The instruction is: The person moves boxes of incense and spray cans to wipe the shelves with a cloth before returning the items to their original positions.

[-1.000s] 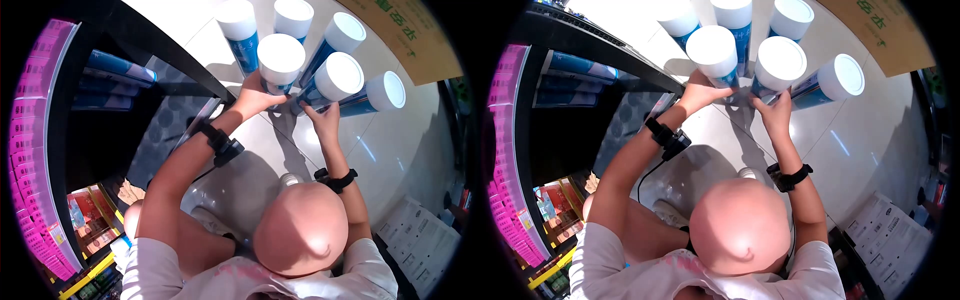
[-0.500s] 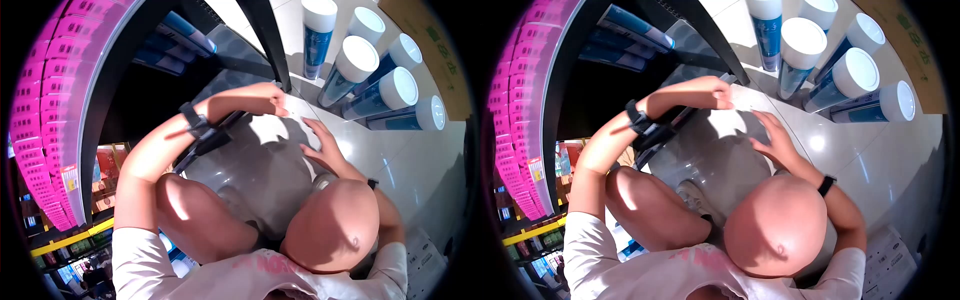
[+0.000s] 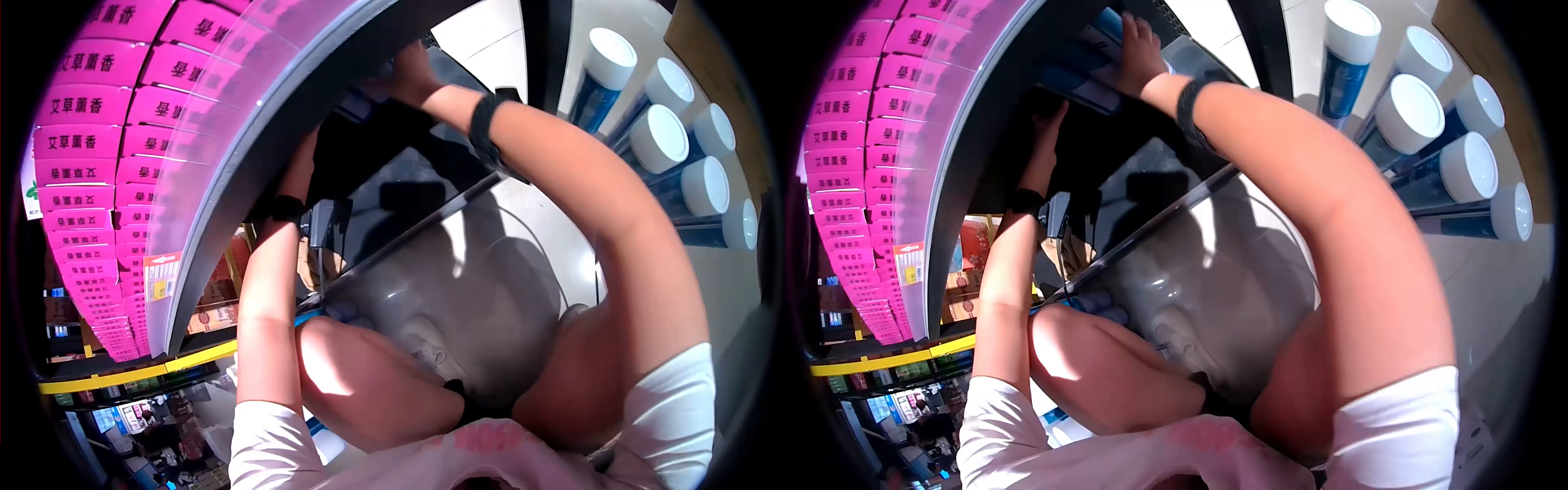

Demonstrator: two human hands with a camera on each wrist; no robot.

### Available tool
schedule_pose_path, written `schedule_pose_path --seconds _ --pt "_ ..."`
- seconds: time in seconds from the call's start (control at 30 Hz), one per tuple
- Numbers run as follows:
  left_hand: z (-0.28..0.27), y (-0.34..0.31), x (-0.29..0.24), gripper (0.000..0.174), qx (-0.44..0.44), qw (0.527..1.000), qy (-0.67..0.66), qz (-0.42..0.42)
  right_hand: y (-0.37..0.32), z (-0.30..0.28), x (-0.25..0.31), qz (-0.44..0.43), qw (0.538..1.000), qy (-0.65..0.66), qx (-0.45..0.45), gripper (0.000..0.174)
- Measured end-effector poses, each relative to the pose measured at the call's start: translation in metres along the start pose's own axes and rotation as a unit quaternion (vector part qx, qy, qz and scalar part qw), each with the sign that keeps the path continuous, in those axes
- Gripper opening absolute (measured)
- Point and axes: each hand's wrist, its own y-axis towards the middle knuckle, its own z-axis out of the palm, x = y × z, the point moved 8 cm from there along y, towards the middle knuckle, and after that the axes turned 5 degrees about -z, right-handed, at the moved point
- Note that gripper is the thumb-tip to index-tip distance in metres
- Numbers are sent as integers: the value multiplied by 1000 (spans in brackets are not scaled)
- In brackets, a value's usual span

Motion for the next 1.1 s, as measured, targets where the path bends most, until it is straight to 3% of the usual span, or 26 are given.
schedule_pose_path --seconds 0.03,0.1,0.13,0.2,0.23,0.3,0.33,0.4,0.5,0.57,0.6,0.7,0.73,0.77,0.8,0.9,1.03,1.07,1.1 --pt "-3 18 28 70 42 992 -55 102 14 6 -8 11 1000 19 9 98" --pt "-14 7 -16 83 120 930 -159 308 36 17 -17 27 998 50 25 96" --pt "-9 18 -12 82 80 959 -146 228 42 21 -21 33 997 61 28 96" --pt "2 -18 -121 80 12 989 -134 55 51 24 -23 42 996 75 23 95" --pt "5 -11 -117 80 16 990 -126 60 53 26 -23 47 996 80 18 94" --pt "13 3 -93 72 -12 992 -111 -65 56 28 -23 53 995 85 6 93" --pt "20 7 -90 72 -6 993 -105 -60 58 29 -22 53 995 85 -2 92" --pt "29 1 -118 64 -5 967 -254 14 58 32 -23 60 994 86 -14 91" --pt "31 7 -107 65 -42 969 -241 -28 56 37 -32 75 993 86 -23 90" --pt "33 5 -93 66 -62 970 -229 -59 54 38 -27 8 997 66 -29 86" --pt "34 3 -86 67 -72 969 -223 -82 51 39 -31 14 997 66 -26 86" --pt "34 -3 -65 68 -92 965 -211 -129 53 58 -48 25 988 141 51 82" --pt "31 -5 -58 68 -93 964 -213 -127 57 64 -52 -35 993 100 44 81" --pt "27 -7 -59 69 -66 979 -190 -34 57 66 -52 -96 993 60 37 79" --pt "25 -13 -67 69 -39 984 -164 59 51 47 -41 -98 993 59 36 79" --pt "26 -29 -80 77 8 992 -96 76 13 0 1 -56 988 114 90 79" --pt "19 -54 -91 81 -7 990 24 136 -19 -5 30 -134 972 97 166 84" --pt "19 -51 -73 79 -12 977 176 120 -29 -8 34 -149 971 68 175 86" --pt "23 -53 -63 78 56 978 106 173 -37 -12 37 -145 969 67 188 87"
